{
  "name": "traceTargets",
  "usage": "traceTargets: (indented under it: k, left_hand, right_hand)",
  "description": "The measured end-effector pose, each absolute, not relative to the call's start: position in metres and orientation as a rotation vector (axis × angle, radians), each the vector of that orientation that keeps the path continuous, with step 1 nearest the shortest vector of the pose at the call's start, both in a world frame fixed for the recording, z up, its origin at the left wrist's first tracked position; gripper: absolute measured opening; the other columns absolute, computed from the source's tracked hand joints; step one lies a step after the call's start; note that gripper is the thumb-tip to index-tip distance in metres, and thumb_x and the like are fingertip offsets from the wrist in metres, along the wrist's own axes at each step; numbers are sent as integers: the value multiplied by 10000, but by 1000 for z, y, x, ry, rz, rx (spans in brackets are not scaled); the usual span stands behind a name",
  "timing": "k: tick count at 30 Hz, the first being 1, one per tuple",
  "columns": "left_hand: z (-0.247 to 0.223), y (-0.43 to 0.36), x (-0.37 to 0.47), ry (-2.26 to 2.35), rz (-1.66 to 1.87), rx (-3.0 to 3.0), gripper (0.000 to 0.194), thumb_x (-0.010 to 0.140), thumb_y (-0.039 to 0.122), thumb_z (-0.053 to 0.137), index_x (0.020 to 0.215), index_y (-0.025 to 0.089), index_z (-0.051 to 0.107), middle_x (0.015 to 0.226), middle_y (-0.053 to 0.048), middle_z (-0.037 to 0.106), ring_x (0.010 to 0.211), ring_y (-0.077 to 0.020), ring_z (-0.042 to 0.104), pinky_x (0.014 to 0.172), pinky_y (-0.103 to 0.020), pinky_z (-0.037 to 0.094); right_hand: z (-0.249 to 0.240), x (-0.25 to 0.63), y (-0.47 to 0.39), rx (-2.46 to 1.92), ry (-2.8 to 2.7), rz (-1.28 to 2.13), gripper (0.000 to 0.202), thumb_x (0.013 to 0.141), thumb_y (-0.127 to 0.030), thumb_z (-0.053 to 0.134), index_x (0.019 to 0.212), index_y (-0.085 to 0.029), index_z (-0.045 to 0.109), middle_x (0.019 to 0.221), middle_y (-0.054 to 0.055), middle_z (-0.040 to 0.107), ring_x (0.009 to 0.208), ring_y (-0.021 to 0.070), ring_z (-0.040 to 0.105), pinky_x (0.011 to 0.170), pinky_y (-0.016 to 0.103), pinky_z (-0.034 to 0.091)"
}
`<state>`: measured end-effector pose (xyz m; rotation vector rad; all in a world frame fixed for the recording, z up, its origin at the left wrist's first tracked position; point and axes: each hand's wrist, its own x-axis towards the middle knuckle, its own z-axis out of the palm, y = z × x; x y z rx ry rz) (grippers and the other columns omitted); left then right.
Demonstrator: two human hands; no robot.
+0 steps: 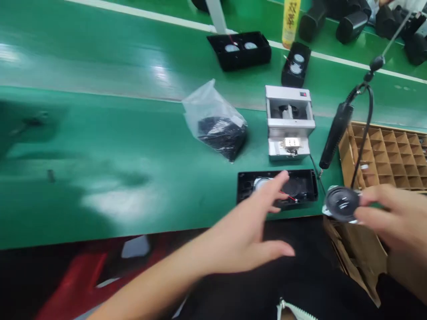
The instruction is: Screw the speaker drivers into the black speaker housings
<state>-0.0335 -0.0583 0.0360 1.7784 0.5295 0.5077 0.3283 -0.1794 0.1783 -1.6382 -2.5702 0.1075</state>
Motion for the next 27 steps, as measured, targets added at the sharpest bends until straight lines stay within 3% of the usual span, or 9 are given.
traceTargets:
  k: [2,4,6,12,18,21,23,25,27]
  left_hand:
    - [30,-77,-17,430,508,1609,1302,1006,617,1071,2029,313,324,2027,-270,451,1744,-495,644,1402,-661,634]
    - [17,-87,-3,437,553,1376,1030,989,530,1072,1866,254,610,1835,-240,662,1710,-481,645,1509,-704,492]
    - [5,-88,4,489,617,1148,743,1033,526,1012,1679,268,750,1636,-178,776,1568,-428,731,1442,-673,558]
    - [-1,-82,-7,493,732,849,782,1118,696,864,1768,354,592,1738,-142,685,1536,-377,740,1352,-585,633]
    - [6,-46,-43,346,631,1404,836,1262,486,703,2001,415,318,1966,-149,542,1772,-408,602,1487,-630,535]
    - [6,-26,-57,473,820,1863,795,1232,431,745,1952,334,422,1893,-186,629,1676,-419,683,1359,-599,621]
    - [7,-18,-62,594,894,2174,472,1237,301,731,1704,265,669,1597,-154,831,1374,-358,818,1123,-511,651]
    - [8,-13,-63,612,901,2435,202,1251,175,653,1405,222,776,1277,-98,908,1053,-296,817,878,-458,558]
    - [9,-12,-60,561,870,2607,245,1236,88,582,1285,181,803,1170,-95,914,936,-289,777,790,-471,488]
  right_hand:
    - [155,287,-156,-1404,-2707,149,366,1101,17,555,984,-269,751,1066,42,822,790,166,729,710,326,596]
    - [132,256,-139,-1255,-2681,138,334,1094,6,553,1003,-261,731,1063,50,793,786,174,717,703,329,608]
    - [108,235,-130,-1223,-2478,48,250,1126,-54,638,1171,-262,769,1178,73,796,879,180,758,748,308,665]
    - [50,200,-122,-1279,-2014,-21,646,1098,-286,860,1707,-224,656,1330,192,847,1159,334,866,885,458,813]
    - [45,202,-112,-1445,-2069,103,726,1111,-405,795,1762,-270,504,1265,132,897,1028,287,900,850,416,794]
    - [60,228,-112,-1594,-2106,105,690,1108,-359,732,1747,-291,480,1287,134,872,1098,304,897,922,466,790]
    - [76,245,-113,-1697,-2206,120,614,1091,-236,705,1686,-315,571,1325,130,862,1175,307,888,997,482,774]
    - [90,258,-112,-1780,-2371,181,546,1077,-151,688,1600,-307,686,1306,110,857,1136,277,871,961,424,744]
    - [98,262,-108,-1841,-2554,247,494,1076,-109,687,1535,-275,762,1232,95,845,999,247,827,827,367,674]
